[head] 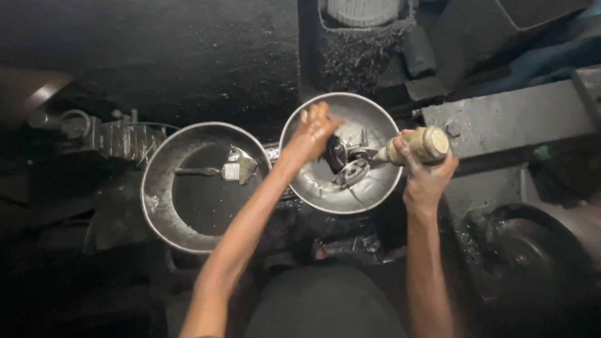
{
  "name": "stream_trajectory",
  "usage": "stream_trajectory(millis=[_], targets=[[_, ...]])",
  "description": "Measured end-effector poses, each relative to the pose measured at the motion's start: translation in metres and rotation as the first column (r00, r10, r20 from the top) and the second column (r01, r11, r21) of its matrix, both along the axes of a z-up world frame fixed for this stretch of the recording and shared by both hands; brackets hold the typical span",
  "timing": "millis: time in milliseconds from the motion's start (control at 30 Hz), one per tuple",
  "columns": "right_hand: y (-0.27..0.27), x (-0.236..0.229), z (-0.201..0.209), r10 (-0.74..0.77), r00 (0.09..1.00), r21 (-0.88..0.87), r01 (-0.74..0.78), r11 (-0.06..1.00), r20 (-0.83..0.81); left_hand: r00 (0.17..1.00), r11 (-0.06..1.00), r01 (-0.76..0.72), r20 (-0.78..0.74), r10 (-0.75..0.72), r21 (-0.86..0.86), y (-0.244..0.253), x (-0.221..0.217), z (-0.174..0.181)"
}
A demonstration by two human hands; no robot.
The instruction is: The person scrubs small metal parts with a brush and applies a liquid from a bottle while rinsing them in two metal bowls. The person handles the parts one at a time, scrubbing and rinsing them repeatedly.
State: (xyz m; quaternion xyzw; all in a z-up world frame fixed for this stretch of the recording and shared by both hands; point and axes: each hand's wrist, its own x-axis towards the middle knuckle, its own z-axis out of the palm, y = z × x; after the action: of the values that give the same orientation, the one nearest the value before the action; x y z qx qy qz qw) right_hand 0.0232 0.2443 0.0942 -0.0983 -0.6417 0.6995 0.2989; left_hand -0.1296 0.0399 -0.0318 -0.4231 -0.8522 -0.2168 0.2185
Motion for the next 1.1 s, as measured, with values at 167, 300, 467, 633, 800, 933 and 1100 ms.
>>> stream_trajectory(millis=[167,300,467,633,800,933,1100], targets=[[0.0,0.003,-0.002,0.007,1.0,-0.027,-0.006,1.0,0.016,0.922,0.935,0.168,0.386,-0.037,-0.312,0.018,0.032,0.0],[0.006,0.01,-0.006,-0.004,1.0,-0.026,0.005,1.0,0.023,0.908,0.946,0.196,0.413,-0.074,-0.26,0.01,0.038,-0.01],[0.017,0.028,-0.015,-0.054,0.994,-0.059,0.06,0.996,0.09,0.939,0.966,0.208,0.308,-0.153,-0.156,-0.022,0.044,-0.01],[0.015,0.028,-0.02,-0.027,0.993,-0.118,0.04,0.992,0.112,0.798,0.937,0.15,0.598,0.074,-0.315,-0.009,0.045,0.001],[0.009,0.027,-0.021,-0.001,0.993,-0.082,0.011,0.997,0.119,0.952,0.965,0.016,0.3,0.065,-0.26,0.04,0.049,-0.012],[0.003,0.032,-0.02,-0.004,0.996,-0.103,0.014,0.995,0.092,0.971,0.96,0.002,0.229,0.065,-0.279,0.044,0.052,-0.012],[0.01,0.042,-0.023,-0.038,0.99,-0.123,0.056,0.991,0.137,0.791,0.993,0.077,0.611,-0.006,-0.091,0.04,0.038,-0.006]])
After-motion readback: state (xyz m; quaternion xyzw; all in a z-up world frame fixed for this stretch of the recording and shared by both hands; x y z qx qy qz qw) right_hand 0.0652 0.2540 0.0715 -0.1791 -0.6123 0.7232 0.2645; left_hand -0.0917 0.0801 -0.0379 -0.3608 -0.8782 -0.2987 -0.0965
